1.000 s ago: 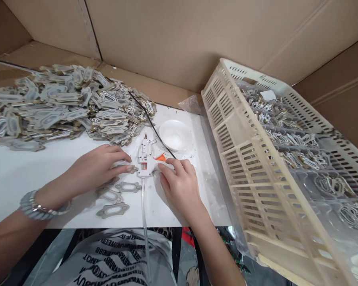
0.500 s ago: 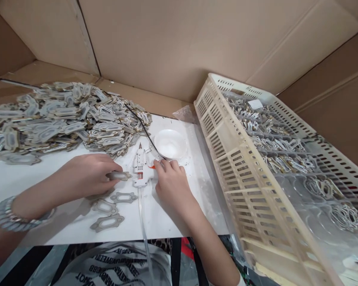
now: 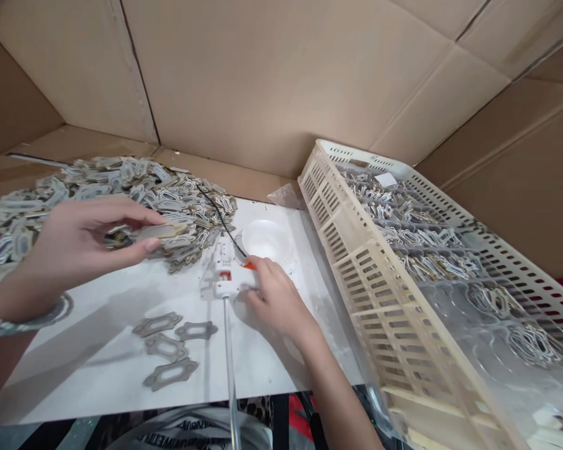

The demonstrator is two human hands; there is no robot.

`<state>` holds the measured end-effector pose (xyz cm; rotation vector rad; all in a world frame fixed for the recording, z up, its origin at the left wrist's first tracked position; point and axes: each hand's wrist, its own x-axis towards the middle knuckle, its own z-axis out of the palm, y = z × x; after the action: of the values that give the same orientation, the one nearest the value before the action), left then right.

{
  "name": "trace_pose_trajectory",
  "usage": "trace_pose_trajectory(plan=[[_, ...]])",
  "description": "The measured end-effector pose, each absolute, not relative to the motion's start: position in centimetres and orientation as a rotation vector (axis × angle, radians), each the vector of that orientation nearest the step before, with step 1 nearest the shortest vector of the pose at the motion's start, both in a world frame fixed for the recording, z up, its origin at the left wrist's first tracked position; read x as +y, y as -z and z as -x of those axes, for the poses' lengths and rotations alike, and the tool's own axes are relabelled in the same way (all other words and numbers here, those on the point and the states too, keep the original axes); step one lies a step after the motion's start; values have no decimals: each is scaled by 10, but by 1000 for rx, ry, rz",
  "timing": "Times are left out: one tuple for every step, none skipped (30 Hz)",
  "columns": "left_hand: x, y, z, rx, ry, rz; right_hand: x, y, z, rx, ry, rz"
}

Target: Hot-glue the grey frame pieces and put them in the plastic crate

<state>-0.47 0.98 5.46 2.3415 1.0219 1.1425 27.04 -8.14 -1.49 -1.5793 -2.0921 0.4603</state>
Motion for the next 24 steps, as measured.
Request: trace_pose_trajectory(plan=[[10, -52, 4, 1045, -1166, -2285, -80, 12, -273, -2014, -475, 1540], [9, -49, 3, 1063, -1175, -2256, -78, 9, -274, -1921, -491, 1506], [8, -46, 2, 1067, -1181, -2252, -75, 6, -274, -1809, -508, 1483], [7, -41, 0, 1060, -1179, -2266, -72, 2, -271, -1683, -534, 1468], [5, -37, -2, 1041, -1177, -2289, -69, -2, -267, -1554, -568, 1458], [3, -32, -5, 1016, -1177, -2313, -66, -5, -262, -1415, -589, 1454], [0, -28, -8, 989, -1188, -2337, -63, -8, -255, -1311, -631, 1439], [-3, -24, -11, 965, -1208, -2356, -60, -10, -248, -1230, -683, 1419], [-5, -19, -13, 944, -1233, -2370, -58, -10, -240, -1181, -742, 1393], [-8, -15, -16, 927, -1254, -2379, -56, -9, -233, -1155, -812, 1370], [-11, -12, -19, 915, -1269, -2382, -54, -7, -227, -1134, -878, 1357], [-14, -9, -21, 906, -1275, -2382, -54, -4, -221, -1119, -937, 1351], [-16, -6, -24, 895, -1268, -2383, -54, -1, -217, -1104, -983, 1350], [-18, -3, -26, 886, -1251, -2381, -55, 3, -213, -1089, -1018, 1350], [-20, 0, -28, 882, -1234, -2373, -56, 6, -211, -1068, -1045, 1352], [-21, 2, -29, 891, -1213, -2352, -57, 8, -210, -1041, -1067, 1351], [-21, 4, -30, 907, -1184, -2315, -59, 10, -209, -1019, -1085, 1349], [-21, 6, -31, 931, -1142, -2257, -60, 10, -210, -1002, -1094, 1344], [-21, 7, -32, 957, -1082, -2173, -61, 10, -211, -1000, -1093, 1337], [-20, 9, -33, 975, -998, -2071, -62, 9, -213, -1014, -1082, 1329], [-19, 10, -33, 982, -897, -1956, -62, 8, -215, -1039, -1063, 1322], [-18, 11, -34, 981, -789, -1837, -62, 7, -216, -1066, -1044, 1319], [-17, 12, -35, 977, -692, -1726, -62, 6, -217, -1090, -1029, 1320], [-17, 12, -36, 976, -617, -1633, -62, 5, -218, -1111, -1022, 1323]])
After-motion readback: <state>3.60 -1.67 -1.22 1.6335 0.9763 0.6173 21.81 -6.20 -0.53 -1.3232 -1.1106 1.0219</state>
